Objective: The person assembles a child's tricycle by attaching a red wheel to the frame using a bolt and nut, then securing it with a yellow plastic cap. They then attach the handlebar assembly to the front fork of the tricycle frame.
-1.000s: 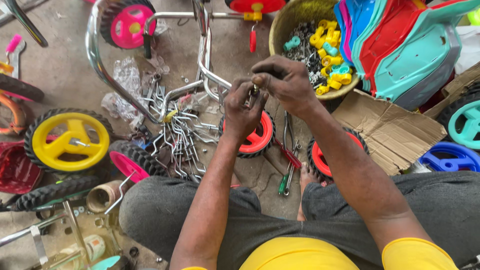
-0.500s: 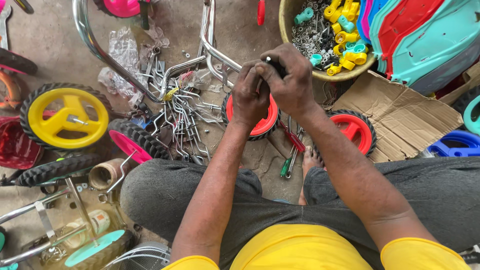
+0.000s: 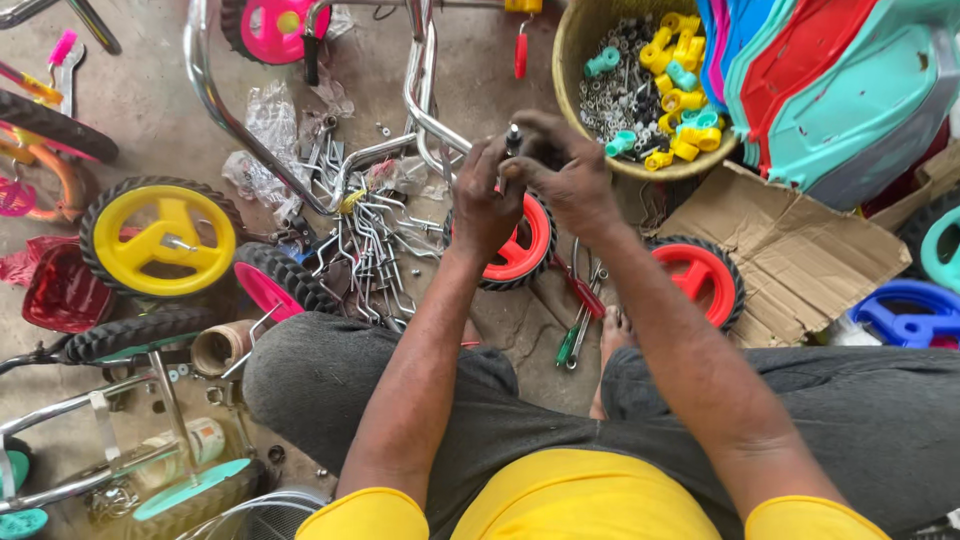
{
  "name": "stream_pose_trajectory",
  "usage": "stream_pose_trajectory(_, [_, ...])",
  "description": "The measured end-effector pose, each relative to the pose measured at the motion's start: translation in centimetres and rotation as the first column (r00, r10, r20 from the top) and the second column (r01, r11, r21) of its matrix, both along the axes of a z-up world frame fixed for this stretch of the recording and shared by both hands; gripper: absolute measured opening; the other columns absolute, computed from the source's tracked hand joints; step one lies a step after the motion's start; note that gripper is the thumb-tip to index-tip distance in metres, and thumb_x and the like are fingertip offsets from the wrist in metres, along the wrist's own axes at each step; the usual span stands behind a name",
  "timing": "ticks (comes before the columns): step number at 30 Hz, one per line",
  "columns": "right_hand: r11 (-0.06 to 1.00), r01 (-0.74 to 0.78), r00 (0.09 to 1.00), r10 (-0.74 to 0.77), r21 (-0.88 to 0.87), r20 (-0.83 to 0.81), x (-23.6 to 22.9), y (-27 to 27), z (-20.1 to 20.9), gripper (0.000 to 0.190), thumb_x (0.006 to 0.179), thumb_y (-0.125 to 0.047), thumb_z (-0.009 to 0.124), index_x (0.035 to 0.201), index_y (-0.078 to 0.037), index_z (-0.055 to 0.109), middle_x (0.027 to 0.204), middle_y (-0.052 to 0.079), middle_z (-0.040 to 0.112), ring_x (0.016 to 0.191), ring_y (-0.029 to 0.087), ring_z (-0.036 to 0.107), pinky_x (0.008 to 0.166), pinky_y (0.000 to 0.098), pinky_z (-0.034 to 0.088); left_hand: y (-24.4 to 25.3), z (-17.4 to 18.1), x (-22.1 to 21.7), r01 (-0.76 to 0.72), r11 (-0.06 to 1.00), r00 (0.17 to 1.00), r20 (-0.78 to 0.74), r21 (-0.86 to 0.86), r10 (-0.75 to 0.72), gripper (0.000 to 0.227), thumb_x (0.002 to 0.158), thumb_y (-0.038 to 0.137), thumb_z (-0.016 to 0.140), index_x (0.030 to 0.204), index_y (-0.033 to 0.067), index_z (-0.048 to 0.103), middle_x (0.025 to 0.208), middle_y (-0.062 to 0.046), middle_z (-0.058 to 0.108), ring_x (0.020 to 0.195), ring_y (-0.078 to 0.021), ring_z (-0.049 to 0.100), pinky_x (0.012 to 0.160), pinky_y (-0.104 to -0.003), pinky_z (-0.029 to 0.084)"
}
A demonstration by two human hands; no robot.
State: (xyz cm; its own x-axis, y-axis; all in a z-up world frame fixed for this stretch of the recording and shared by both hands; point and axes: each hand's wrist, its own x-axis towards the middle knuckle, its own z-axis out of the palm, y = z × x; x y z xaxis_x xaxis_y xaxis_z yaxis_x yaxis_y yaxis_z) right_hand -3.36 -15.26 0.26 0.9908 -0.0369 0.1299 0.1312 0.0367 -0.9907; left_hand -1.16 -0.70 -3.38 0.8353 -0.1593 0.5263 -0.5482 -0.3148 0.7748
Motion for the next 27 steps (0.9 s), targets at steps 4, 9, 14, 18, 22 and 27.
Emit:
stream_pose_trajectory(4, [0.99, 0.126, 0.961, -0.139, -0.069, -0.239, -1.0, -6.9, -4.3, 0.036, 0.099, -0.021, 0.074, 0.131, -0.007, 0.067, 0.098, -0.004, 0.07, 0.084, 0.004, 0.062, 0.074, 0.0216, 0.054, 0.1, 1.5, 0.8, 0.031, 0.999, 0.998, -0.06, -0.028, -0.033, 0.045, 0.09, 0.018, 0.083, 0.126, 0.0072, 0.059, 0.119, -0.015, 0.068, 0.098, -0.0302, 0.07, 0.086, -0.04, 0.058])
stream_pose_trajectory(9, [0.876, 0.199, 0.814, -0.397, -0.439, -0.424, -9.6, -21.8, -13.4, 0.023, 0.086, -0.016, 0.08, 0.107, -0.005, 0.078, 0.095, 0.001, 0.076, 0.082, 0.008, 0.067, 0.076, 0.0256, 0.056, 0.9, 1.5, 1.0, 0.102, 0.992, 0.994, -0.023, -0.076, -0.104, 0.079, 0.095, 0.052, 0.077, 0.149, 0.0024, 0.05, 0.129, -0.016, 0.065, 0.12, -0.029, 0.064, 0.106, -0.043, 0.052])
stream_pose_trajectory(14, [0.444, 0.004, 0.485, -0.785, -0.896, -0.387, -16.8, -27.0, -20.4, 0.051, 0.074, -0.037, 0.09, 0.114, -0.007, 0.08, 0.114, 0.019, 0.073, 0.102, 0.033, 0.071, 0.092, 0.0439, 0.055, 0.4, 1.5, 2.2, 0.024, 0.967, 0.995, -0.087, -0.255, -0.048, 0.069, 0.104, 0.059, 0.059, 0.145, 0.0042, 0.057, 0.123, -0.011, 0.068, 0.115, -0.0216, 0.067, 0.104, -0.038, 0.055])
stream_pose_trajectory(18, [0.3, -0.285, 0.522, -0.748, -0.91, -0.41, -18.1, -27.5, -22.6, 0.083, 0.065, -0.055, 0.095, 0.124, -0.002, 0.071, 0.131, 0.028, 0.062, 0.12, 0.04, 0.061, 0.099, 0.0495, 0.05, -0.1, 1.3, 2.9, -0.001, 0.87, 0.983, -0.161, -0.493, -0.09, 0.058, 0.111, 0.052, 0.055, 0.139, 0.0021, 0.06, 0.117, -0.01, 0.067, 0.111, -0.0184, 0.067, 0.101, -0.036, 0.059])
stream_pose_trajectory(22, [0.22, -0.424, 0.554, -0.705, -0.879, -0.443, -17.2, -28.5, -21.8, 0.095, 0.06, -0.062, 0.096, 0.125, 0.001, 0.068, 0.135, 0.029, 0.059, 0.123, 0.043, 0.057, 0.102, 0.0485, 0.047, 0.0, 1.3, 3.7, 0.003, 0.816, 0.972, -0.189, -0.578, -0.137, 0.051, 0.111, 0.046, 0.056, 0.131, 0.0006, 0.064, 0.108, -0.008, 0.069, 0.101, -0.0174, 0.067, 0.093, -0.033, 0.057])
stream_pose_trajectory(27, [0.546, -0.478, 0.445, -0.525, -0.688, -0.726, -14.3, -27.2, -17.3, 0.088, 0.055, -0.05, 0.095, 0.123, -0.001, 0.07, 0.123, 0.024, 0.073, 0.113, 0.038, 0.071, 0.096, 0.0475, 0.056, 0.8, 1.1, 3.6, 0.014, 0.796, 0.953, -0.234, -0.605, -0.194, 0.05, 0.109, 0.046, 0.057, 0.126, 0.0, 0.065, 0.103, -0.007, 0.07, 0.096, -0.0156, 0.067, 0.087, -0.032, 0.057])
